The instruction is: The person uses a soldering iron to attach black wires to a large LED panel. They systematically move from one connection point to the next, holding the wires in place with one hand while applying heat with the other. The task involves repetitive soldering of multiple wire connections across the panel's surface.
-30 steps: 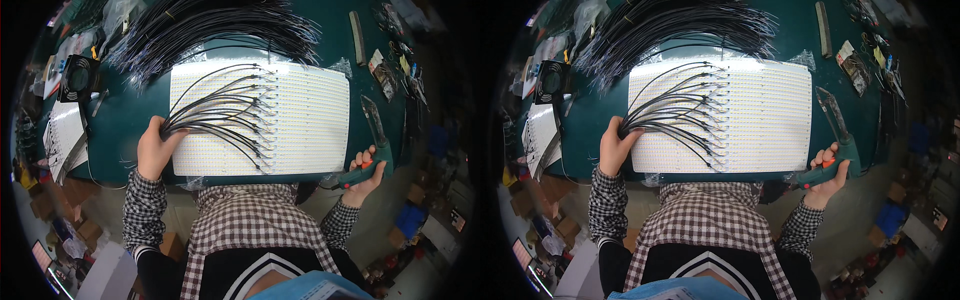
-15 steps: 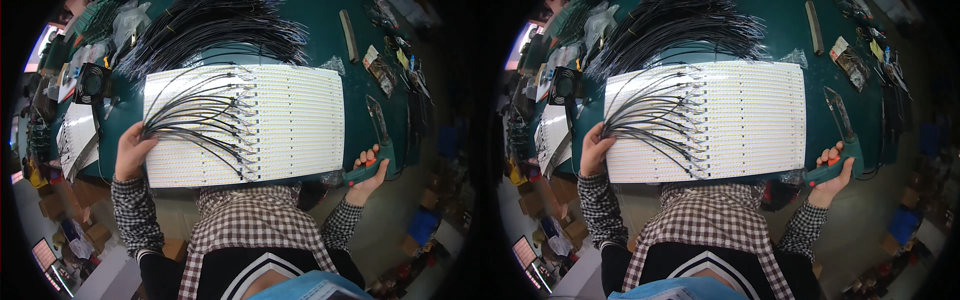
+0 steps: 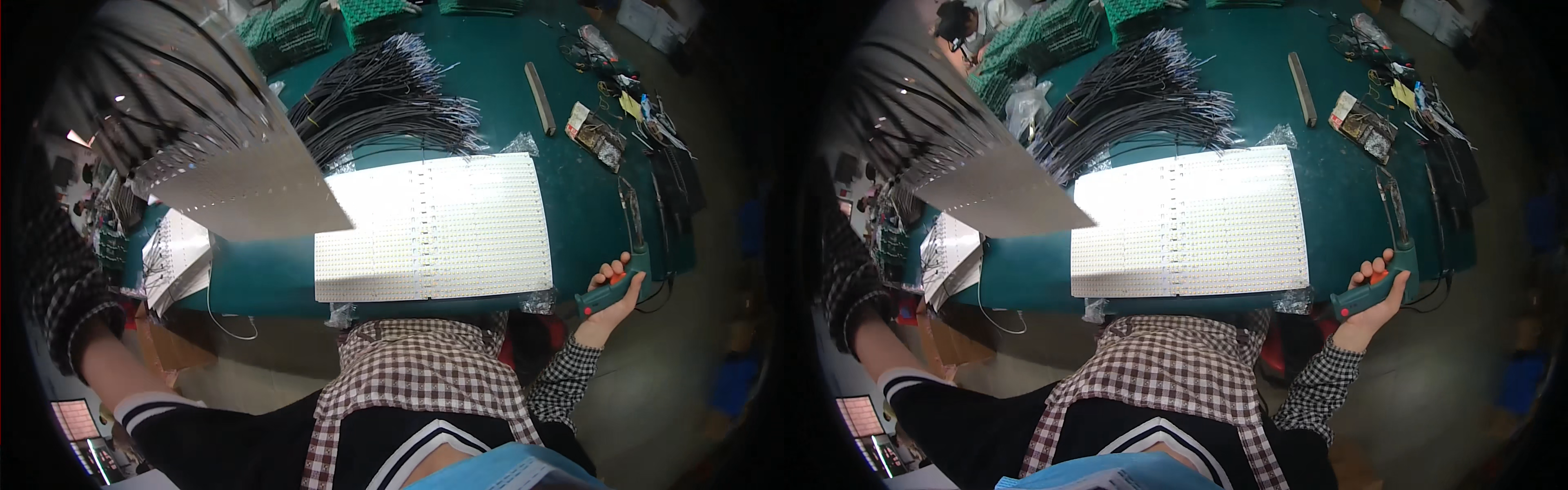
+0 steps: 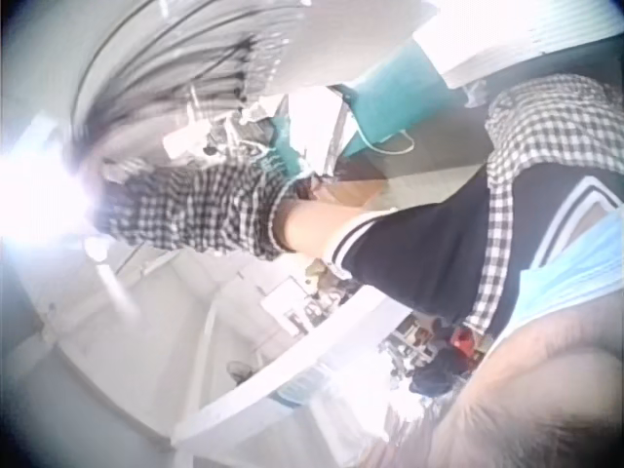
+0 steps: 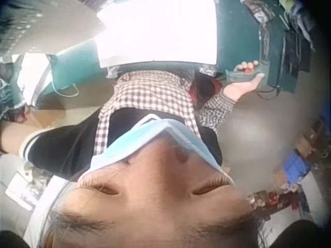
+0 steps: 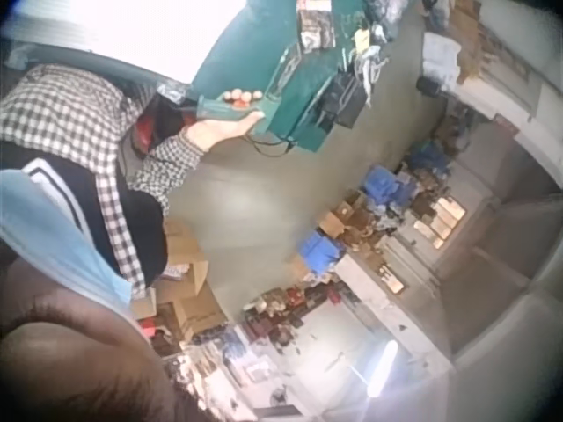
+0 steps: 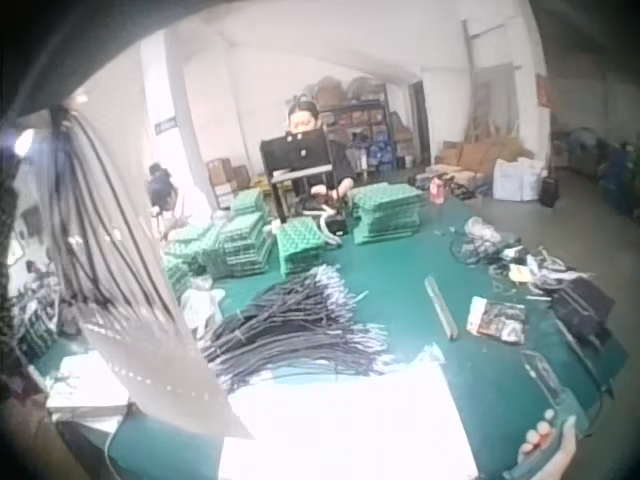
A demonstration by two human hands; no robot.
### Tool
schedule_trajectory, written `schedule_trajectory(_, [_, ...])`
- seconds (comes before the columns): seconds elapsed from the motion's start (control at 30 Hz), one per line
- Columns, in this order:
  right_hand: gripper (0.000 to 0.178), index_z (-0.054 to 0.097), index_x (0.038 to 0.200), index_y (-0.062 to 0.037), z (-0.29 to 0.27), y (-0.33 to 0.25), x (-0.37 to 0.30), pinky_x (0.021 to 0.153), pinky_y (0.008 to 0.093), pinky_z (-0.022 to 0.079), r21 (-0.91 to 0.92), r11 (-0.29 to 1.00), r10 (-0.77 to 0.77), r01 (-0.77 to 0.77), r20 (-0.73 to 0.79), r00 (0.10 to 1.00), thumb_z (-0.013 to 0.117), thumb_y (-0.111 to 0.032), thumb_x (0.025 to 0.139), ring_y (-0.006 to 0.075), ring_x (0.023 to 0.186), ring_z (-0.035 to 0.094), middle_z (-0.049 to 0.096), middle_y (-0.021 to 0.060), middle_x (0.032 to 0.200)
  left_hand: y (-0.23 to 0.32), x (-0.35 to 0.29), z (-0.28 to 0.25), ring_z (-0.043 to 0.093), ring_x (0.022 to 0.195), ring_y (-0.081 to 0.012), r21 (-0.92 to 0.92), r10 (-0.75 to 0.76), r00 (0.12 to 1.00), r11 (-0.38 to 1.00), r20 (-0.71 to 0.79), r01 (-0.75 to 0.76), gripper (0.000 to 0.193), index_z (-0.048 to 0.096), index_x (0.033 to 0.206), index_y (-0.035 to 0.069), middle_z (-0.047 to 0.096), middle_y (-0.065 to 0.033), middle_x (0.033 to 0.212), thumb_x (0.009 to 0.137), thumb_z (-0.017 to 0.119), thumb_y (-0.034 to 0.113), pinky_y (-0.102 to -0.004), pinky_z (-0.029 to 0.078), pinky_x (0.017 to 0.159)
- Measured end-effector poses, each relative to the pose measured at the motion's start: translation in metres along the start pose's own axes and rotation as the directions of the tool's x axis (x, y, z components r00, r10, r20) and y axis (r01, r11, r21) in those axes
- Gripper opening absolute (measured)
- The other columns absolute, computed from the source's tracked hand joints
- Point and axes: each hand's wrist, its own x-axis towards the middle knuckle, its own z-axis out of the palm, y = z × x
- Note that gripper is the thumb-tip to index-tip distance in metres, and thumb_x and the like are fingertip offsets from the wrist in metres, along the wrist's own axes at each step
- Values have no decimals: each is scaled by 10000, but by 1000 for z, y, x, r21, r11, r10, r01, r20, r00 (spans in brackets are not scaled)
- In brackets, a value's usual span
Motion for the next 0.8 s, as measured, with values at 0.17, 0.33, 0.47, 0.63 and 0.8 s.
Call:
schedule_trajectory(0.17, [451,514,1275,-32,9,-23,-18,695,292,596,16,996,-90,92,-121,989,595,-404,1033,172,847,594,576,62,958,147,133,12,677,1006,-205,241,461,690,705,559,-667,514,617,1331,40,673,-127,1207,832,704,128,-362,543,889])
schedule_trajectory(0.33, [446,512,1270,-33,-3,-43,-35,701,291,590,13,988,-151,154,-125,981,590,-404,1035,158,841,579,556,56,954,289,217,71,701,938,-195,-89,632,169,355,756,-931,480,658,1291,54,706,-122,1144,828,734,158,-362,560,836])
schedule_trajectory(0.47, [446,513,1273,-36,-7,-50,-48,713,294,586,-55,978,-210,203,-187,960,575,-412,1041,168,841,577,557,55,949,336,243,135,723,783,-230,-261,833,149,330,533,-907,284,764,1066,56,752,-87,898,801,773,158,-378,569,698])
schedule_trajectory(0.63, [449,509,1264,-40,-21,-35,-50,725,318,590,100,992,-63,83,-187,980,591,-415,1031,180,850,584,565,51,962,285,180,184,732,835,-271,1,875,482,483,48,-876,48,729,812,65,718,-77,875,788,711,103,-388,589,670])
schedule_trajectory(0.8, [452,520,1242,-26,-6,-31,-15,883,388,577,122,990,78,-66,-97,992,622,-403,1014,206,918,624,599,58,963,148,72,196,629,729,-224,-113,599,775,771,-202,-626,256,673,1006,53,564,-56,831,754,664,97,-372,506,629])
